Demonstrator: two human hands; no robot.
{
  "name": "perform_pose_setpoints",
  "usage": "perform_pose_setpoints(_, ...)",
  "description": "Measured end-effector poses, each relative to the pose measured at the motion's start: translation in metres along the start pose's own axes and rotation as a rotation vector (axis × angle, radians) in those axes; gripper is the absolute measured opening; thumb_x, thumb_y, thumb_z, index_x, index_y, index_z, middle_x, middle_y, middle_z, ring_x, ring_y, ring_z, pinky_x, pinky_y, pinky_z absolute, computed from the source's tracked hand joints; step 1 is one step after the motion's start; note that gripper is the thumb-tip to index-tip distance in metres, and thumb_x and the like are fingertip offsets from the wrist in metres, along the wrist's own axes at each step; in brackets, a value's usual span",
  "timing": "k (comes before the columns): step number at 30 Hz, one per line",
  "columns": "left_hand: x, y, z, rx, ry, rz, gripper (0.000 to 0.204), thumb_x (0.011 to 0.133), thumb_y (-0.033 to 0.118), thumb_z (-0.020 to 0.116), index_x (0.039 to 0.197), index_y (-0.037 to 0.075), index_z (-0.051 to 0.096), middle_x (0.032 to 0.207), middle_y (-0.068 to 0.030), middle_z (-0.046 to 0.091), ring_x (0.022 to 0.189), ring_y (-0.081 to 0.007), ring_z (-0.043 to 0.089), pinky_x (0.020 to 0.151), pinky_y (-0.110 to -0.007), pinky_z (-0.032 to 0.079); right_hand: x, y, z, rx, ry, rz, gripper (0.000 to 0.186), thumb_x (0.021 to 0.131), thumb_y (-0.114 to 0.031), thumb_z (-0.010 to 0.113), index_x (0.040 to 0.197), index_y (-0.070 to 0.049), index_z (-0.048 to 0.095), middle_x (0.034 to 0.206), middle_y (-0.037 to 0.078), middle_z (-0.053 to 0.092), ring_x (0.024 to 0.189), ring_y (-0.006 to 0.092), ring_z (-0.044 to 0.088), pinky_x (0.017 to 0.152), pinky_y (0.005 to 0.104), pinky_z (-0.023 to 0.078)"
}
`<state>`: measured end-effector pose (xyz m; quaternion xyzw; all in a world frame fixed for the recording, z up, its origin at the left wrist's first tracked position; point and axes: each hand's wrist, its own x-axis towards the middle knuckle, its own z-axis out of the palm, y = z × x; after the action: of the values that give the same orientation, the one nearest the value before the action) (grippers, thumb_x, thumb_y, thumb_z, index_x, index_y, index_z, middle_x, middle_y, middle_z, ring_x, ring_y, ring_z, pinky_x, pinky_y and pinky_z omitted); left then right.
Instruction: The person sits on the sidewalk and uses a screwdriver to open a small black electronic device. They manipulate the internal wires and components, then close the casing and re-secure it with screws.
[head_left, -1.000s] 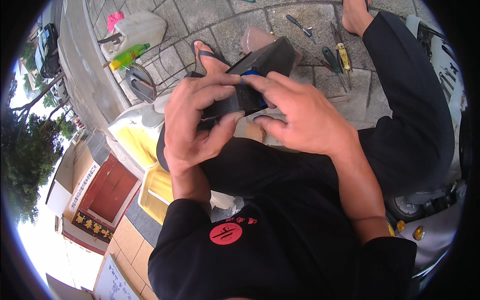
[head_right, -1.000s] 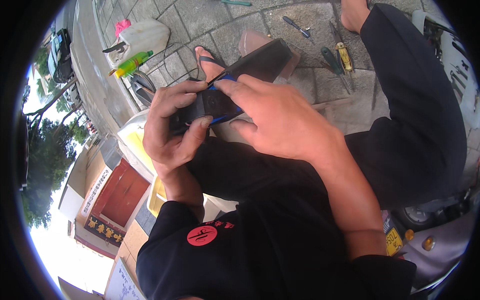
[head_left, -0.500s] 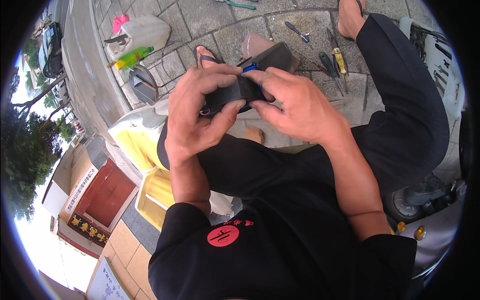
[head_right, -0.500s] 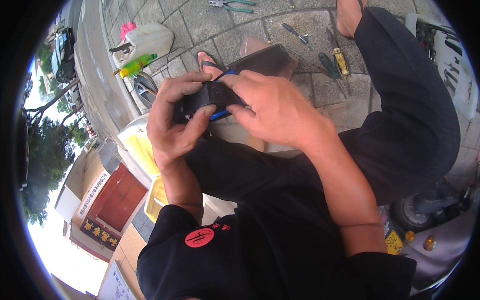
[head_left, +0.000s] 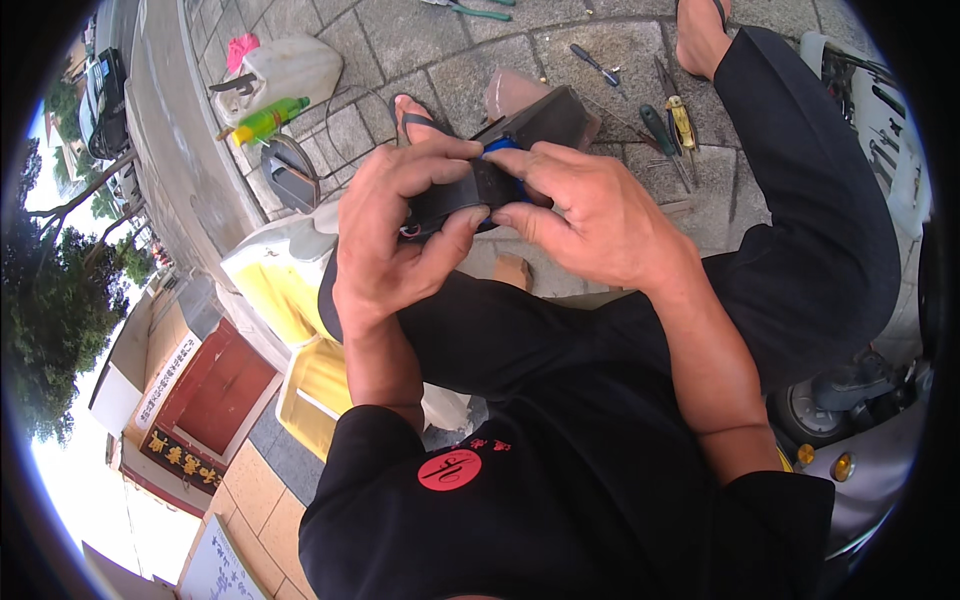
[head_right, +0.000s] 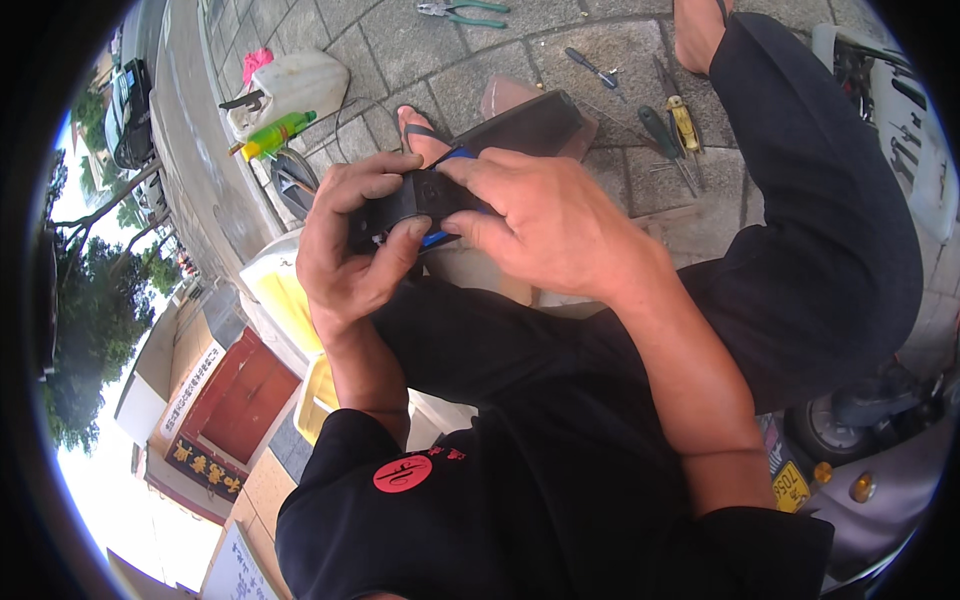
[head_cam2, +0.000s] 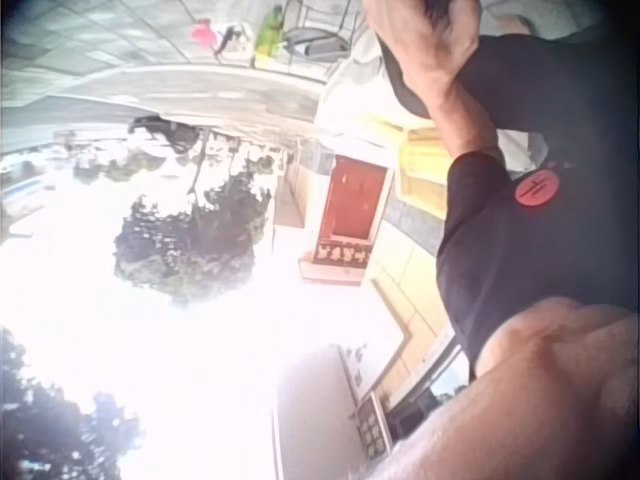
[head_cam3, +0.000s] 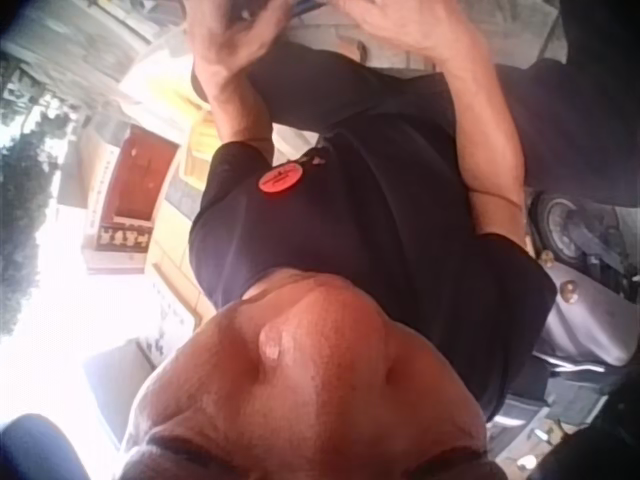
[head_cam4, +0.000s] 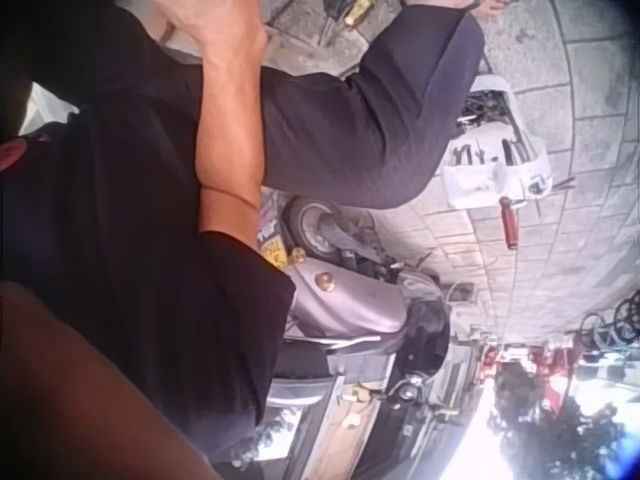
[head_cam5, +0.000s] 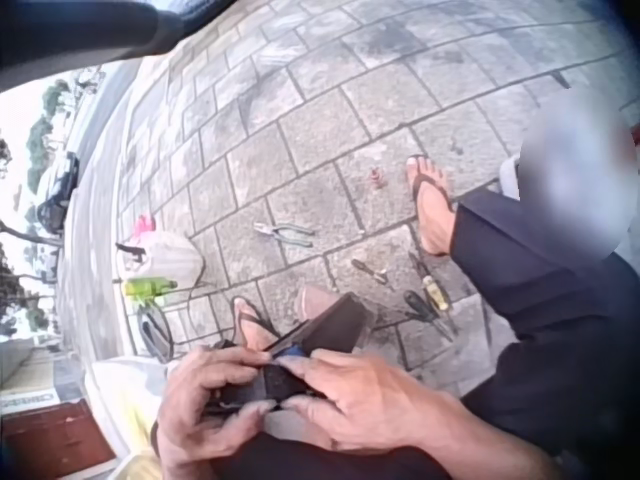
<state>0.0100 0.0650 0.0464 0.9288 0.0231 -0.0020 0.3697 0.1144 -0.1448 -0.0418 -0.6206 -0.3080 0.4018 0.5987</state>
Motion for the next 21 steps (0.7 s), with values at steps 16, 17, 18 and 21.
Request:
perform_pose_setpoints(16, -0.016, -0.003, 0.005, 0.056, 0.069, 0.026, 0.043, 0.088, 0.009, 0.088, 0.128, 0.005, 0.072, 0.125, -0.0143, 0.079, 0.112, -0.0303, 0.076, 0.097, -0.039, 0.060, 0.002, 0.010, 0.003, -0.038, -0.094, 0.101, 0.055, 0.098, -0.017, 0.085, 0.147, 0.003, 0.069, 0.087, -0.002, 0.060, 0.076, 0.0069, 0.055, 0.067, 0.0282, 0.047)
perform_pose_setpoints(17, -0.016, -0.005, 0.006, 0.069, 0.080, 0.024, 0.044, 0.089, 0.011, 0.088, 0.130, 0.005, 0.073, 0.124, -0.0137, 0.080, 0.111, -0.0298, 0.077, 0.096, -0.039, 0.060, 0.003, 0.005, 0.002, -0.061, -0.091, 0.087, 0.057, 0.099, -0.019, 0.084, 0.148, 0.004, 0.068, 0.092, 0.000, 0.066, 0.078, 0.0065, 0.058, 0.069, 0.0274, 0.049)
perform_pose_setpoints(18, -0.018, -0.005, 0.005, 0.083, 0.090, 0.022, 0.045, 0.090, 0.013, 0.088, 0.132, 0.006, 0.073, 0.124, -0.0132, 0.080, 0.110, -0.0294, 0.077, 0.096, -0.039, 0.060, 0.002, -0.004, 0.001, -0.096, -0.114, 0.149, 0.059, 0.101, -0.024, 0.081, 0.150, 0.005, 0.066, 0.087, 0.002, 0.066, 0.078, 0.0128, 0.061, 0.074, 0.0325, 0.053)
perform_pose_setpoints(21, -0.014, 0.001, 0.004, 0.092, 0.094, -0.079, 0.047, 0.093, 0.025, 0.086, 0.136, 0.010, 0.073, 0.122, -0.0133, 0.080, 0.108, -0.0283, 0.078, 0.091, -0.039, 0.062, 0.010, -0.008, -0.010, -0.172, -0.131, 0.151, 0.062, 0.102, -0.028, 0.081, 0.153, 0.005, 0.064, 0.106, 0.006, 0.075, 0.094, 0.0147, 0.069, 0.088, 0.0322, 0.057)
